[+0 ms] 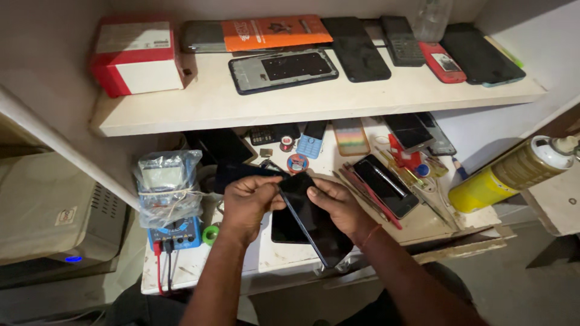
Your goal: The person disassembles a smartphone at a cluttered repair workbench, prying open the back cover and removing internal components by hand. They use a screwdriver on the phone's internals and handle the battery and other parts while working on the device.
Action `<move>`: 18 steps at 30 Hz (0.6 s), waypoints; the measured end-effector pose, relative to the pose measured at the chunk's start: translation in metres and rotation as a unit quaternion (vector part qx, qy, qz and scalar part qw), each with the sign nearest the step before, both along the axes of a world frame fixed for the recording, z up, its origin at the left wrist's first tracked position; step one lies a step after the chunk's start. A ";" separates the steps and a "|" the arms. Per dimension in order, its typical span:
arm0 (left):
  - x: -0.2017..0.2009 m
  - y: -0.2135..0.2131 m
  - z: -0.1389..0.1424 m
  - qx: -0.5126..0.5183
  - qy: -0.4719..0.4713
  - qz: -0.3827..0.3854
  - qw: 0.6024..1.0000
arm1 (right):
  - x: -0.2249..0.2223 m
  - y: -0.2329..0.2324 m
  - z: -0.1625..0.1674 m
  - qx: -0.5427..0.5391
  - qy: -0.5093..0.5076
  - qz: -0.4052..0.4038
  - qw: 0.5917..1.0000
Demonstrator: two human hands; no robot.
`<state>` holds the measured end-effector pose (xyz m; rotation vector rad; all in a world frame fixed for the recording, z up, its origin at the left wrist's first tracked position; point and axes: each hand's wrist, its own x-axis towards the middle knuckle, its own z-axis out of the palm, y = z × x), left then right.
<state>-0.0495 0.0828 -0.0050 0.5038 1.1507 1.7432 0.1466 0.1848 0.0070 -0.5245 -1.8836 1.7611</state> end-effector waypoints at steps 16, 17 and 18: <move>0.007 -0.012 0.011 -0.040 -0.100 -0.131 0.986 | -0.002 0.031 0.044 0.095 -0.150 0.122 0.976; 0.008 -0.013 0.008 -0.043 -0.098 -0.134 0.985 | -0.003 0.032 0.045 0.149 -0.180 0.121 0.965; 0.008 -0.014 0.004 -0.047 -0.095 -0.137 0.985 | -0.004 0.031 0.046 0.203 -0.209 0.118 0.949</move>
